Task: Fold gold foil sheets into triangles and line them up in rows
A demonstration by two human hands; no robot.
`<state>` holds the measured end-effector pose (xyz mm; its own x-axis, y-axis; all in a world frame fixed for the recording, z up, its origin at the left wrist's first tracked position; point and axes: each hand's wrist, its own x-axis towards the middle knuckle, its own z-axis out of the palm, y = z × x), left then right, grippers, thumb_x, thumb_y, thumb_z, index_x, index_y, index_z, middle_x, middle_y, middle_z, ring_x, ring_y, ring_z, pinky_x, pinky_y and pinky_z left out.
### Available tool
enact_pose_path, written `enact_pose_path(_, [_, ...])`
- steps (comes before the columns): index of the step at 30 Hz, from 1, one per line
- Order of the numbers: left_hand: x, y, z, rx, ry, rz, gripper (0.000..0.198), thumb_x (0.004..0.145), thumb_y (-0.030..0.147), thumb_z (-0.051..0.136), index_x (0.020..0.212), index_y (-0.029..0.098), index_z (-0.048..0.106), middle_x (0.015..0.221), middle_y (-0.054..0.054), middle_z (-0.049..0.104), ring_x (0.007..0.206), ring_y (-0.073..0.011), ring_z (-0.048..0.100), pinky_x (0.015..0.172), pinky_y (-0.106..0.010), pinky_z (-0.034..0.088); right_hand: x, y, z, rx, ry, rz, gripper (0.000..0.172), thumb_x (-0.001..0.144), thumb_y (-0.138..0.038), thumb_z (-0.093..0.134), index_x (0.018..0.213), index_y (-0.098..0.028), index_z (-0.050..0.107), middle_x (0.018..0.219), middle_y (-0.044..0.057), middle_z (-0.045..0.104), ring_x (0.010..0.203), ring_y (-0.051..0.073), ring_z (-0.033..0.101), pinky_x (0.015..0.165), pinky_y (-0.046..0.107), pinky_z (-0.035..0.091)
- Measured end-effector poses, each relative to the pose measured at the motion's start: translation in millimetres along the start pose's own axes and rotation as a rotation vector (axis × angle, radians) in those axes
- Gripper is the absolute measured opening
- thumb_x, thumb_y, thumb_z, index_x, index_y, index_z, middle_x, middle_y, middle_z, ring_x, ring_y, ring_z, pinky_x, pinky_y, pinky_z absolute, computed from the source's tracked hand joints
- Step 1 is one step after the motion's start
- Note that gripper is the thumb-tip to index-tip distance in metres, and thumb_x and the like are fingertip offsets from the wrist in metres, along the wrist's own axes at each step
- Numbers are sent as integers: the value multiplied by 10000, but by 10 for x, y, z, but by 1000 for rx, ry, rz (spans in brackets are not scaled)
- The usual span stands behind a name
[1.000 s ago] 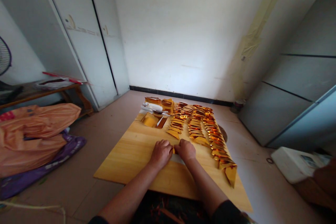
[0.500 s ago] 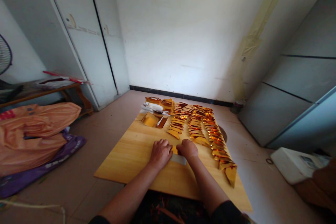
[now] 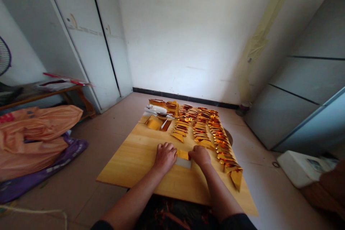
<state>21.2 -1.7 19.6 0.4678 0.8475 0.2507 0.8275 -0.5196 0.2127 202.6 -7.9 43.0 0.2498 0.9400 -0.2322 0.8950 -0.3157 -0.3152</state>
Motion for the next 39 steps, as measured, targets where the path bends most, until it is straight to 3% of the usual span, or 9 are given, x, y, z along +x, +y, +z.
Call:
enact_pose_path(5, [28,-9,119,-87,-20,134,198,886,184,496,849,219,687,875,-49,616,913,-194,510,784,-343,339,-65,76,74,-2,116,-61,158,731,-189,556,813,-165,689,794,69,700,740,173,637,568,214,362])
enact_pose_path(8, [46,-26,198,-176,-42,222,206,883,191,495,841,219,695,833,-32,599,870,-171,514,751,-292,371,-136,118,161,49,189,-282,178,747,-138,538,848,-196,672,863,29,677,738,127,608,615,193,376])
enact_pose_path(12, [35,-32,202,-209,-66,234,237,863,156,475,833,221,700,815,-28,591,858,-169,515,758,-278,398,-208,225,234,98,148,-612,249,760,-63,474,778,-203,679,875,24,657,856,131,582,760,192,403])
enact_pose_path(17, [-38,-7,98,-189,-47,240,234,797,188,553,1004,216,657,996,-52,599,972,-205,500,870,-326,407,-267,374,216,175,97,-807,326,725,-39,501,926,-217,685,1037,32,646,971,155,553,876,248,409])
enact_pose_path(24, [-46,-56,35,-210,-118,287,455,724,355,653,1155,223,584,1162,-77,548,1064,-249,480,944,-380,397,-259,445,237,174,118,-831,334,797,-114,546,1094,-226,652,1147,65,623,1034,180,544,900,301,431])
enact_pose_path(33, [-53,-97,42,-232,-111,300,492,722,375,656,1182,224,570,1179,-78,540,1081,-256,469,961,-386,393,-241,447,287,114,191,-866,266,891,-193,494,1102,-224,654,1109,81,639,1001,180,555,898,320,437])
enact_pose_path(39, [-34,-121,58,-255,-124,304,502,706,382,679,1170,219,578,1169,-71,540,1067,-243,475,957,-373,397,-243,491,273,143,140,-879,323,804,-290,646,1118,-215,656,1174,87,606,1043,206,532,919,328,419])
